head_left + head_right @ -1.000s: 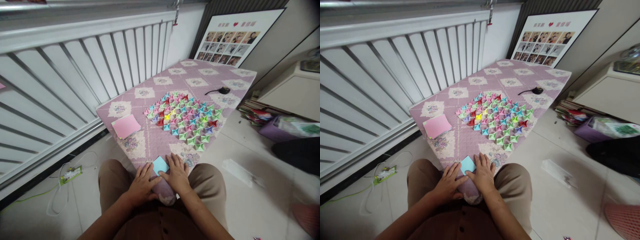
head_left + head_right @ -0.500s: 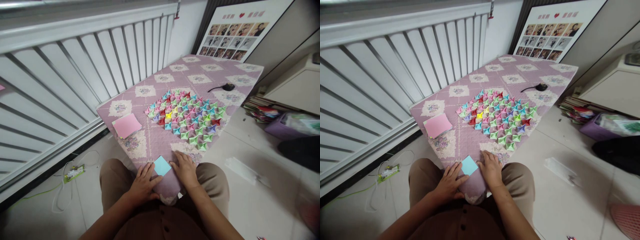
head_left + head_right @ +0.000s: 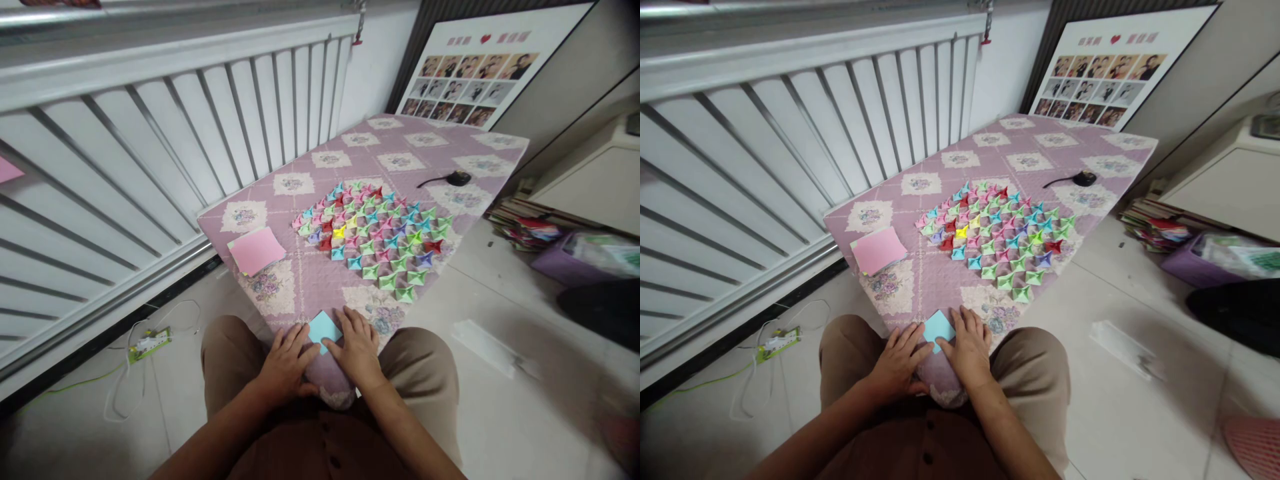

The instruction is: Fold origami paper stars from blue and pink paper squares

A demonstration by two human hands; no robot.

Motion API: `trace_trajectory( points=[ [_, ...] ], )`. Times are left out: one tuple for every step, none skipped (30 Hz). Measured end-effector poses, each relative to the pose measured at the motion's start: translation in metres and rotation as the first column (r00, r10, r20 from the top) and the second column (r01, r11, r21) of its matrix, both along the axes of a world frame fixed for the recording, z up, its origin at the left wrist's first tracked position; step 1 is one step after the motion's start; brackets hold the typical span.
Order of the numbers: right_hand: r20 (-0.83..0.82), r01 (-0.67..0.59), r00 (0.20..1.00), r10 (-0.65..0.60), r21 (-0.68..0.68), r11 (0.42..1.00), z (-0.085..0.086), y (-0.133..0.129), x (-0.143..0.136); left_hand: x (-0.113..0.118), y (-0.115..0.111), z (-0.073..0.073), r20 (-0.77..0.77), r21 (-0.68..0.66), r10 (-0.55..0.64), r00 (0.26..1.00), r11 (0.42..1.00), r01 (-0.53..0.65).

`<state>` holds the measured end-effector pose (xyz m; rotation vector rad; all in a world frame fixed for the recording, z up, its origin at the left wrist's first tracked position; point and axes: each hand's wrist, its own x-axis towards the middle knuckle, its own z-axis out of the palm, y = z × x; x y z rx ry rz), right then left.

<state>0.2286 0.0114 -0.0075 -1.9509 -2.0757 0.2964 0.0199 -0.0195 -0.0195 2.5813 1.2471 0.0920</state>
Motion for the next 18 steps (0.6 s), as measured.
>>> trace_trajectory(
  points=[
    [0.003,0.000,1.000,0.000,0.001,1.000,0.000,0.000,0.000,-0.001,0.001,0.000,-0.011,0.000,0.014,1.000,1.000,-0.014],
    [0.005,0.000,1.000,0.000,0.001,1.000,0.000,0.001,0.001,-0.002,0.002,0.001,-0.026,0.000,0.034,0.999,0.999,-0.034],
    [0.008,0.000,1.000,0.000,-0.001,1.000,0.000,0.001,0.001,-0.003,0.004,0.002,-0.045,0.001,0.058,0.997,0.998,-0.058],
    [0.011,0.000,1.000,0.000,-0.003,1.000,0.000,0.001,0.000,-0.005,0.006,0.003,-0.069,0.005,0.088,0.994,0.996,-0.087],
    [0.013,0.000,1.000,0.000,-0.007,1.000,0.000,0.001,0.000,-0.007,0.009,0.004,-0.096,0.011,0.121,0.988,0.993,-0.120],
    [0.016,0.001,1.000,-0.001,-0.010,1.000,0.000,0.001,0.000,-0.010,0.012,0.007,-0.124,0.018,0.155,0.980,0.988,-0.154],
    [0.020,0.002,1.000,-0.002,-0.014,1.000,-0.001,0.001,-0.001,-0.013,0.015,0.010,-0.153,0.023,0.183,0.971,0.983,-0.182],
    [0.023,0.002,1.000,-0.002,-0.017,1.000,-0.002,0.001,-0.001,-0.016,0.019,0.014,-0.181,0.021,0.203,0.962,0.979,-0.202],
    [0.026,0.002,1.000,-0.002,-0.019,1.000,-0.002,0.001,-0.001,-0.020,0.023,0.020,-0.207,0.008,0.209,0.956,0.977,-0.212],
    [0.029,0.002,1.000,-0.002,-0.019,1.000,-0.003,0.001,-0.001,-0.023,0.027,0.026,-0.229,-0.017,0.208,0.951,0.976,-0.217],
    [0.030,0.002,1.000,-0.002,-0.021,1.000,-0.003,0.001,-0.001,-0.026,0.031,0.032,-0.245,-0.052,0.204,0.948,0.974,-0.222],
    [0.031,0.002,1.000,-0.001,-0.023,1.000,-0.003,0.001,0.000,-0.027,0.035,0.039,-0.247,-0.089,0.205,0.947,0.969,-0.232],
    [0.031,0.001,1.000,0.000,-0.024,1.000,-0.003,0.001,0.000,-0.027,0.038,0.045,-0.229,-0.122,0.214,0.950,0.962,-0.246],
    [0.031,0.001,1.000,0.000,-0.023,1.000,-0.003,0.001,0.000,-0.024,0.041,0.049,-0.190,-0.145,0.238,0.952,0.953,-0.267],
    [0.030,0.000,1.000,0.000,-0.021,1.000,-0.002,0.001,0.000,-0.019,0.044,0.053,-0.128,-0.157,0.270,0.954,0.945,-0.288],
    [0.029,-0.002,1.000,0.002,-0.018,1.000,-0.002,0.001,0.000,-0.012,0.046,0.054,-0.051,-0.165,0.300,0.953,0.938,-0.304],
    [0.028,-0.003,1.000,0.003,-0.015,1.000,-0.001,0.001,0.000,-0.003,0.048,0.054,0.025,-0.171,0.340,0.940,0.928,-0.331],
    [0.026,-0.003,1.000,0.004,-0.012,1.000,-0.001,0.001,-0.001,0.006,0.048,0.053,0.081,-0.185,0.366,0.927,0.919,-0.347]
  ],
)
